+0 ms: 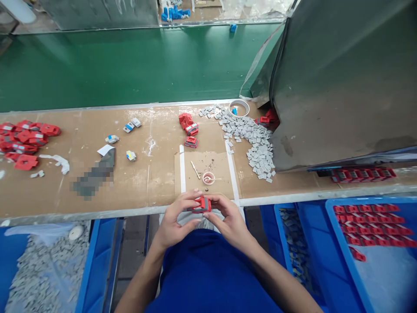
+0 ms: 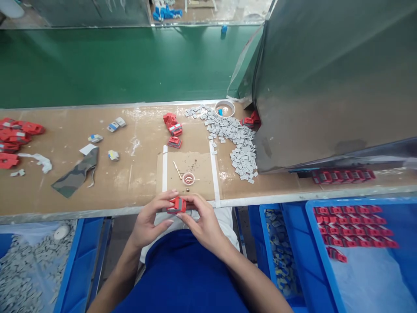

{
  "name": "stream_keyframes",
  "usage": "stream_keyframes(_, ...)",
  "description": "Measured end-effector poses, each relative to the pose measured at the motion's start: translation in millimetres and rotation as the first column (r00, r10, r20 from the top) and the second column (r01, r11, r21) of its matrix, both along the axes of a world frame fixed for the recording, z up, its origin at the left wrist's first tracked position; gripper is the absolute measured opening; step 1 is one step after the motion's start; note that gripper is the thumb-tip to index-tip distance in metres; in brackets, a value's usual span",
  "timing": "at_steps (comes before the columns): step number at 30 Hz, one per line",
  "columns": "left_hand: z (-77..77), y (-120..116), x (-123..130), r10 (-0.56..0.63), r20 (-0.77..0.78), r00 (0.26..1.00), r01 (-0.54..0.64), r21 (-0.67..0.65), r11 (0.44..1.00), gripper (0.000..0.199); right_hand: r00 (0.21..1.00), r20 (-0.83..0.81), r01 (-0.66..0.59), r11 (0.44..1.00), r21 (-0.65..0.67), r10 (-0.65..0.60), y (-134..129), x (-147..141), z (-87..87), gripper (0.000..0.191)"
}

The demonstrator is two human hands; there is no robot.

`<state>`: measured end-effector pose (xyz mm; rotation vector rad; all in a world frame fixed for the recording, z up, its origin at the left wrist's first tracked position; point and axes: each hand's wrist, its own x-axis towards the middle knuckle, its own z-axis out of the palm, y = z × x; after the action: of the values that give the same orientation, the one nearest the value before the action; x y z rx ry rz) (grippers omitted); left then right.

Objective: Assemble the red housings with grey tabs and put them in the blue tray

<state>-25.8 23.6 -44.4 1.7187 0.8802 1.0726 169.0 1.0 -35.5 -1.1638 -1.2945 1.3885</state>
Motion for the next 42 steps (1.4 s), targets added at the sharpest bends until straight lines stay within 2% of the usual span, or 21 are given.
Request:
stream_keyframes(3,10.0,1.6,0.3,0.066,-0.021,0.998,-0.067,-0.077,0.995,0.011,0.997,0.074,0.002,0.996,0.094,-0.009,3.5,3.2,2.7,0.026)
stream_keyframes(6,16.3,3.3,3.4,0.109,-0.019,0.994,-0.110,-0.091,0.990,0.008,0.996,0.091,0.006,0.990,0.143,-0.019,4.9,2.8,3.6,0.023)
stream_keyframes(16,18.3,3.2,3.5,0.119,0.056,0.991,-0.109,-0.162,0.981,0.004,0.970,0.244,-0.077,0.926,0.369,-0.016,5.1,5.2,9.5,0.025)
stream_keyframes(19,24.9,5.0,5.3,0.103,0.005,0.995,-0.100,-0.183,0.978,0.004,0.986,0.164,-0.033,0.954,0.297,-0.016,4.8,3.9,4.4,0.022)
stream_keyframes(22,27.7,4.2,10.4,0.082,-0.019,0.996,-0.084,-0.176,0.981,0.011,0.998,-0.044,0.059,0.994,0.095,-0.055,3.1,-1.2,-4.4,0.030)
stream_keyframes(25,22.3,0.8,16.0,0.073,-0.036,0.997,-0.077,-0.143,0.987,0.036,0.967,-0.214,0.122,0.989,-0.087,-0.138,0.6,-7.6,-12.1,0.042)
stream_keyframes(28,14.6,-0.9,17.5,0.092,-0.105,0.990,-0.101,-0.093,0.990,0.040,0.963,-0.238,0.094,0.986,-0.135,-0.124,-0.6,-8.6,-14.1,0.045)
stream_keyframes(30,12.4,0.2,15.6,0.079,-0.153,0.985,-0.089,-0.058,0.994,0.039,0.974,-0.188,0.112,0.990,-0.086,-0.126,0.1,-4.0,-10.8,0.040)
stream_keyframes(32,13.0,2.6,13.0,0.048,-0.192,0.980,-0.054,-0.028,0.998,0.041,0.990,-0.070,0.128,0.991,0.034,-0.125,2.2,4.2,-3.8,0.028)
stream_keyframes(35,16.4,6.8,10.6,0.009,-0.216,0.976,-0.003,0.027,1.000,0.042,0.989,0.145,0.008,0.981,0.192,-0.037,7.3,17.4,10.3,0.009)
stream_keyframes(38,19.6,10.2,10.5,-0.021,-0.213,0.977,0.035,0.065,0.997,0.037,0.971,0.234,-0.102,0.971,0.218,0.050,11.5,24.3,21.2,0.005)
stream_keyframes(42,23.2,13.0,10.2,-0.052,-0.223,0.973,0.072,0.084,0.994,0.036,0.962,0.260,-0.147,0.961,0.235,0.084,11.5,22.5,21.6,0.009)
